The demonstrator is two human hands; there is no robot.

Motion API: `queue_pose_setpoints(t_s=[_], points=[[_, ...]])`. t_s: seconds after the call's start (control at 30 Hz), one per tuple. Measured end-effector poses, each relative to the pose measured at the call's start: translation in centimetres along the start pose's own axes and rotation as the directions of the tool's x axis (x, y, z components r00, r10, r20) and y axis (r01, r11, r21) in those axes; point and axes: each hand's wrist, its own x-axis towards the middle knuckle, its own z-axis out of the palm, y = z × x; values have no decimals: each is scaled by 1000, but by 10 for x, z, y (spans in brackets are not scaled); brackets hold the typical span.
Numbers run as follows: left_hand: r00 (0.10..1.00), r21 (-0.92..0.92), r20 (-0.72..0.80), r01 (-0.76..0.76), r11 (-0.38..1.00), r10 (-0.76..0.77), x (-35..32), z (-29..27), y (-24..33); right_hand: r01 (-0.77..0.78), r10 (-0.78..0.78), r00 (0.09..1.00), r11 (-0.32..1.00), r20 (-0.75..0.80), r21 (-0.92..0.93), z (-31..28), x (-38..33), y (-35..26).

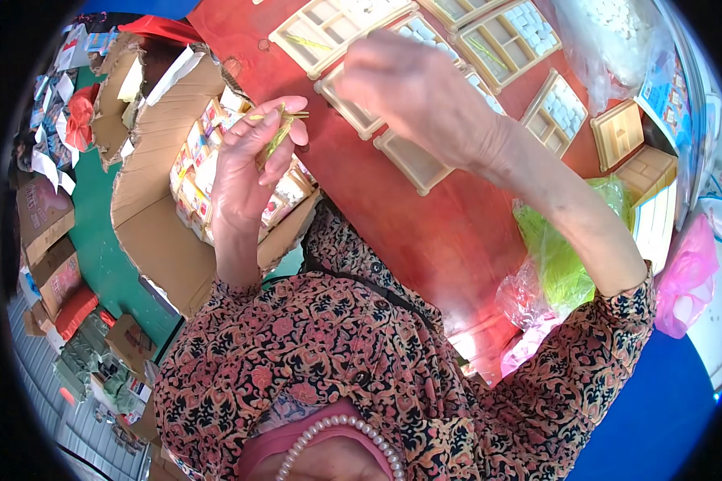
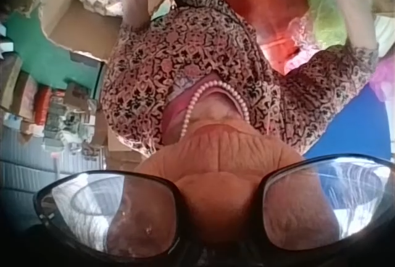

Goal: Sorting and packaging small items into plastic trays, sachets, and larger bags at a workshop station.

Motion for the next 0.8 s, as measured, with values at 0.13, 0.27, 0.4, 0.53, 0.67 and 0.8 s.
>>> queue_pose_setpoints(t_s=[0.13, 0.27, 0.4, 0.53, 0.67, 0.8], points=[[999, -98, 49, 24, 995, -20, 5, 1, -4, -10, -4, 967, 998, 255, 55, 0, -14, -2], [994, -121, 104, 48, 991, -35, 4, 10, -6, -208, 179, 960, 971, 215, 117, -12, -12, -10], [988, -135, 156, 33, 990, -11, 5, 20, -8, -660, 583, 748, 605, 317, 446, -12, -5, -19], [985, -19, 172, 1, 1000, 2, 10, 31, -16, -560, 582, 805, 677, 119, 477, -9, -3, -25], [974, 163, 205, -130, 978, 96, 9, 39, -29, -320, 291, 947, 861, 132, 395, -4, 7, -20], [986, 191, 157, -84, 978, 54, 8, 49, -26, 44, -51, 996, 995, 67, 95, -18, 12, -19]])
